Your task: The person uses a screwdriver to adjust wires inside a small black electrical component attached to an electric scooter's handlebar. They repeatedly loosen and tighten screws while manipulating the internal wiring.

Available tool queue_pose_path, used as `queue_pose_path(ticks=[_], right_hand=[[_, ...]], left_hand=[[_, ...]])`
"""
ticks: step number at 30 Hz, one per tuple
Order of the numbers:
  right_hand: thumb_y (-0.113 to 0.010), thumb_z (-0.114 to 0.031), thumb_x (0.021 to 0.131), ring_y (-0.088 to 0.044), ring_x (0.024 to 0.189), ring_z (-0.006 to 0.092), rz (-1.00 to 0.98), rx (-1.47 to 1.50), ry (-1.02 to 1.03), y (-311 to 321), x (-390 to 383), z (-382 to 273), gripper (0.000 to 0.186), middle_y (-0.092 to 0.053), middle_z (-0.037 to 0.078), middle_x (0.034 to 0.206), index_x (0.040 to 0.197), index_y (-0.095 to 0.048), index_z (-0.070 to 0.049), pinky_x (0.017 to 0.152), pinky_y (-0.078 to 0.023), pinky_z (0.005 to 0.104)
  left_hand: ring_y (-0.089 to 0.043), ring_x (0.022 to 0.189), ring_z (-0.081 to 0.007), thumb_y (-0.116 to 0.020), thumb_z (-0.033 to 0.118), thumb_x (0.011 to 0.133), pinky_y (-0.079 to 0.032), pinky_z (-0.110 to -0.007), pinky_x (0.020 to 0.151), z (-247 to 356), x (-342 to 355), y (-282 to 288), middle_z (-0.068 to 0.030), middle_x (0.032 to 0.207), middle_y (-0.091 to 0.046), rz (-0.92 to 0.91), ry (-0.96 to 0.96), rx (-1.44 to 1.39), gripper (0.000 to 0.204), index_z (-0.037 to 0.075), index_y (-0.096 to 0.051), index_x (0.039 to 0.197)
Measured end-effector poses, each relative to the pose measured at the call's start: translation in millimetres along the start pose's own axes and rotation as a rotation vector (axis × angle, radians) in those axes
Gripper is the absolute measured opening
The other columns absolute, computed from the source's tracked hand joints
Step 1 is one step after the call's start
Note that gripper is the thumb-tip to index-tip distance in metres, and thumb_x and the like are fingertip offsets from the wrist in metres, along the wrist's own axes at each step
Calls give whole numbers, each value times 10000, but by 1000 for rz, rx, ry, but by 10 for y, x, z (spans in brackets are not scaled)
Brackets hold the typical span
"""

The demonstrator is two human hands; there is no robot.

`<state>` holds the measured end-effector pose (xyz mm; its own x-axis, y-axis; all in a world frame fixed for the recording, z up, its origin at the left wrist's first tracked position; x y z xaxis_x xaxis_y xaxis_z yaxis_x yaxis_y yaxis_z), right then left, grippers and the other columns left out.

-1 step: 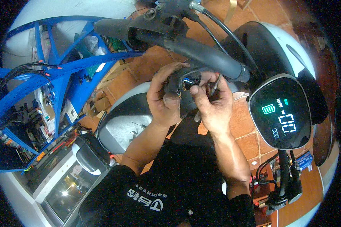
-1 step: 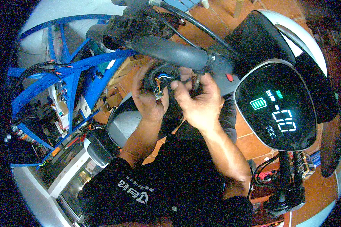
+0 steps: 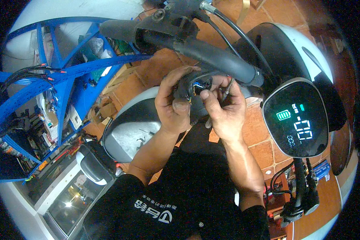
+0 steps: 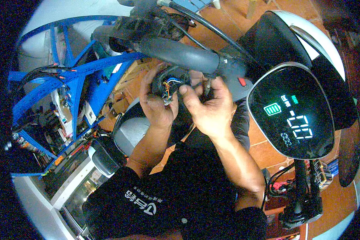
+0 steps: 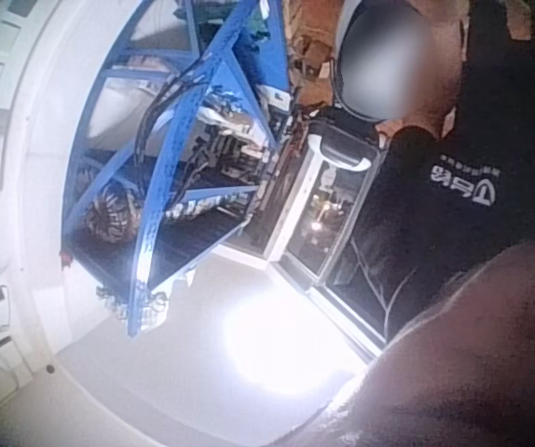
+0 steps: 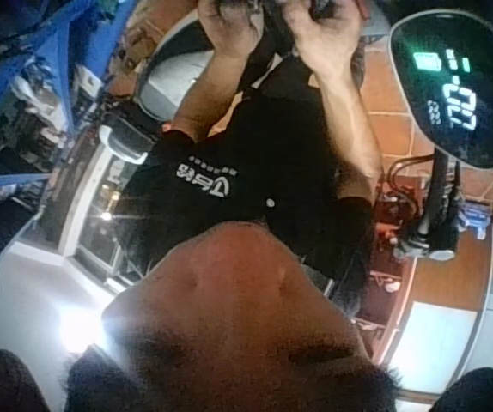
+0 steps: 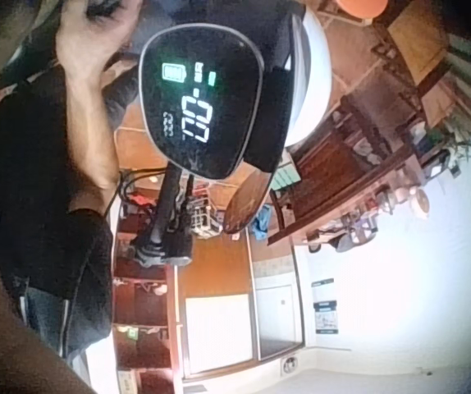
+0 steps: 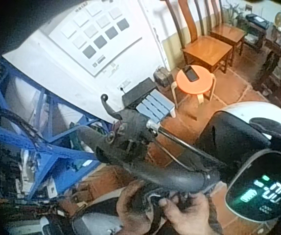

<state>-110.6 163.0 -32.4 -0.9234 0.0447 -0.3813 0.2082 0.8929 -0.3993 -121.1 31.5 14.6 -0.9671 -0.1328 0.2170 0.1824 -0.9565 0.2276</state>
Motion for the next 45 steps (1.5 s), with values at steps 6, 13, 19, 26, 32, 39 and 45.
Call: queue_pose_path(ticks=[6, 13, 19, 26, 32, 39, 45], right_hand=[[-703, 32, 775, -451, 676, 9, 23, -35, 26, -16, 1, -23, 272, -580, -42, 879, 1010, -579, -23, 579, -381, 163], [-734, 12, 763, -417, 602, 12, 89, -136, 129, -8, 4, -78, 233, -549, -43, 769, 885, -541, -36, 523, -358, 171], [-707, 27, 784, -428, 629, 30, 64, -128, 116, -36, 32, -50, 259, -503, -38, 730, 817, -465, -59, 550, -360, 182], [-727, 2, 773, -413, 619, 33, 100, -88, 12, -29, 4, -13, 273, -469, -47, 663, 771, -463, -66, 542, -353, 185], [-735, 14, 759, -443, 597, 36, 89, -191, -58, 38, 8, -72, 265, -488, -49, 666, 780, -485, -72, 534, -377, 195], [-719, 29, 768, -459, 593, 26, 63, -43, -66, -11, 3, -87, 220, -512, -53, 659, 822, -529, -66, 529, -381, 185], [-723, 21, 773, -456, 594, 29, 66, -60, -52, -26, 3, -56, 207, -513, -49, 659, 816, -541, -66, 539, -383, 188]], left_hand=[[-585, 1066, -235, -603, 569, 840, -453, -353, 930, -43, -21, -36, -186, 1169, -591, 31, 101, -329, 735, -55, -489, 1211], [-587, 1065, -237, -601, 542, 854, -448, -359, 939, -93, -70, -50, -181, 1177, -588, 55, 115, -392, 701, -49, -485, 1212], [-576, 1077, -236, -601, 536, 856, -446, -361, 942, -146, -89, -1, -177, 1205, -568, 67, 99, -307, 696, -39, -481, 1229], [-585, 1047, -260, -641, 565, 805, -473, -397, 932, -184, -99, -7, -166, 1174, -572, 96, 136, -384, 747, -41, -476, 1210], [-579, 1053, -260, -587, 589, 833, -466, -396, 938, -174, -92, -47, -168, 1174, -567, 97, 155, -371, 752, -43, -457, 1220], [-545, 1051, -193, -486, 554, 917, -427, -324, 918, -130, -96, -65, -151, 1183, -553, 64, 72, -344, 672, -51, -470, 1212], [-576, 1037, -238, -523, 626, 852, -465, -377, 922, -108, -86, -34, -161, 1150, -564, 114, 122, -302, 769, -47, -452, 1218]])
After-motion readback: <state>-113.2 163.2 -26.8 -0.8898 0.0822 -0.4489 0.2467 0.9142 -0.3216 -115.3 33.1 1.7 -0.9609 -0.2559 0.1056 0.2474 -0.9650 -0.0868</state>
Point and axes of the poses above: each hand's wrist, its own x-axis towards the middle knuckle, its own y-axis out of the back of the hand, z = x × y, the point moved 8 cm from there along x, towards the middle knuckle
